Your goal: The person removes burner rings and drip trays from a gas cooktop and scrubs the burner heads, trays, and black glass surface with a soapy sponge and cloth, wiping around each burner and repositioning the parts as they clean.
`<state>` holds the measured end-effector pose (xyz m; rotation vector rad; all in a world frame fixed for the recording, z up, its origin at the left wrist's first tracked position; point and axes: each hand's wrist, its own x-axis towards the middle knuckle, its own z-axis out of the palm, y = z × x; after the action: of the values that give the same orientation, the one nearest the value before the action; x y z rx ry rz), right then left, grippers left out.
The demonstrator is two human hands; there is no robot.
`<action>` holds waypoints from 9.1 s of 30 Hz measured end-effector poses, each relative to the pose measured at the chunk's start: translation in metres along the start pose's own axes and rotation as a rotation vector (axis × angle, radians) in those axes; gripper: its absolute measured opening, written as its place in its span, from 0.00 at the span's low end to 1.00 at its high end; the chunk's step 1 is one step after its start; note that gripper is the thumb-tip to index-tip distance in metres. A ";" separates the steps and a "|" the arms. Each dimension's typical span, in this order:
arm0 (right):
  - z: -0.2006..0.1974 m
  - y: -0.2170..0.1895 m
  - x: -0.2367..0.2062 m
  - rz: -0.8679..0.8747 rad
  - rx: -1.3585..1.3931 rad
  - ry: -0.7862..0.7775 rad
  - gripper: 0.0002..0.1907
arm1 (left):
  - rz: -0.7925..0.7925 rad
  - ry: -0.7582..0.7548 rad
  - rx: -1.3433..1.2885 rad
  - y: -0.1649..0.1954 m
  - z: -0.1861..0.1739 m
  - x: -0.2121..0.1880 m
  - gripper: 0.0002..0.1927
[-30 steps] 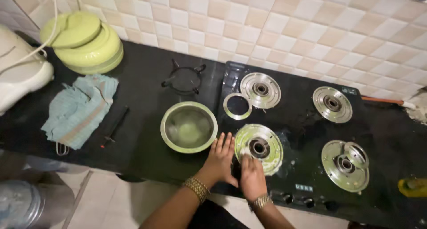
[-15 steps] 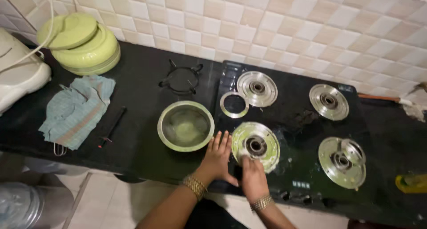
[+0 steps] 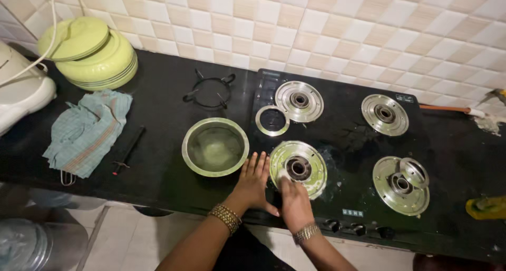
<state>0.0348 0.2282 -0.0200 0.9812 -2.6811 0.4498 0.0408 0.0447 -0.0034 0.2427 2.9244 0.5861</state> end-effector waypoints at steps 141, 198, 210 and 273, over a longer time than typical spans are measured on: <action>0.010 0.027 0.084 0.096 0.099 -0.228 0.12 | 0.099 0.502 -0.028 0.003 0.023 -0.016 0.30; -0.023 -0.025 -0.019 0.127 -0.066 -0.170 0.29 | 0.262 0.464 0.196 -0.004 0.000 0.006 0.28; 0.000 -0.016 0.020 0.003 -0.219 -0.236 0.28 | 0.212 0.597 -0.085 -0.012 -0.003 0.009 0.31; -0.046 0.013 -0.066 0.259 -0.047 -0.438 0.41 | 0.150 0.389 -0.441 -0.039 0.030 -0.047 0.35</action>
<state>0.0812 0.2928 -0.0023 0.7954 -3.2162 0.2372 0.0864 0.0115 -0.0404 0.3242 3.0363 1.4194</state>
